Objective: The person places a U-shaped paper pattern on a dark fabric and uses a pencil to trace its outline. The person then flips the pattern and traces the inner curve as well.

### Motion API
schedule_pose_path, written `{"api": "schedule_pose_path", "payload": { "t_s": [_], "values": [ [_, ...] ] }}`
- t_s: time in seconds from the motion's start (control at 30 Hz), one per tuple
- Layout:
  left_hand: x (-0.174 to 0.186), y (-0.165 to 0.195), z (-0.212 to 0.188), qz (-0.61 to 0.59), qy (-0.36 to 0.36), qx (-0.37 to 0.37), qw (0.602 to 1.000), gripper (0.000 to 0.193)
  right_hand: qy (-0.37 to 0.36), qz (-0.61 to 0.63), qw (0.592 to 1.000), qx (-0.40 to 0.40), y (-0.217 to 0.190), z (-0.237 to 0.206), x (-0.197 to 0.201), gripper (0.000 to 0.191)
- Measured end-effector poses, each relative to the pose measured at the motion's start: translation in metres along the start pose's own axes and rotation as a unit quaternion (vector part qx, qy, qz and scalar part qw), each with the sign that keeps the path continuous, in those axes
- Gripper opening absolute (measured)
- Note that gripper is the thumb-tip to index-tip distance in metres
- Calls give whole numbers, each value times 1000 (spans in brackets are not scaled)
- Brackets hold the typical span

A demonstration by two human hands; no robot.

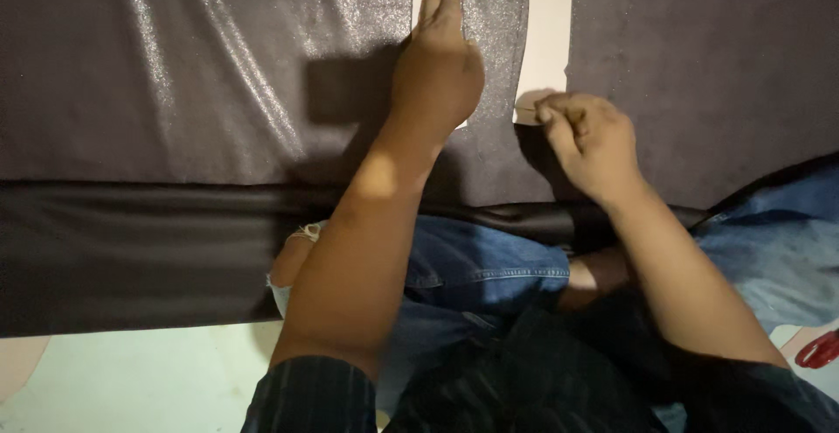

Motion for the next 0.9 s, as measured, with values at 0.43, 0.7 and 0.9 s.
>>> {"api": "schedule_pose_path", "payload": {
  "t_s": [0.43, 0.7, 0.9],
  "values": [
    [-3, -9, 0, -20, -20, 0, 1000, 57, -8, 24, 998, -53, 16, 22, 8, 15],
    [-2, -9, 1, -21, -19, 29, 999, 59, -23, 71, 995, -67, -2, 7, 5, 9],
    [7, -5, 0, -15, -22, 19, 999, 57, -55, 65, 995, -47, -8, 4, 5, 11]
  ]
}}
Point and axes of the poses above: each hand's wrist, its own z-axis towards the middle knuckle, its own x-axis out of the back of the hand, y = z × x, the point moved 5 cm from there along z, towards the middle knuckle, and after that the axes turned 8 degrees about z, right-handed, at the moved point
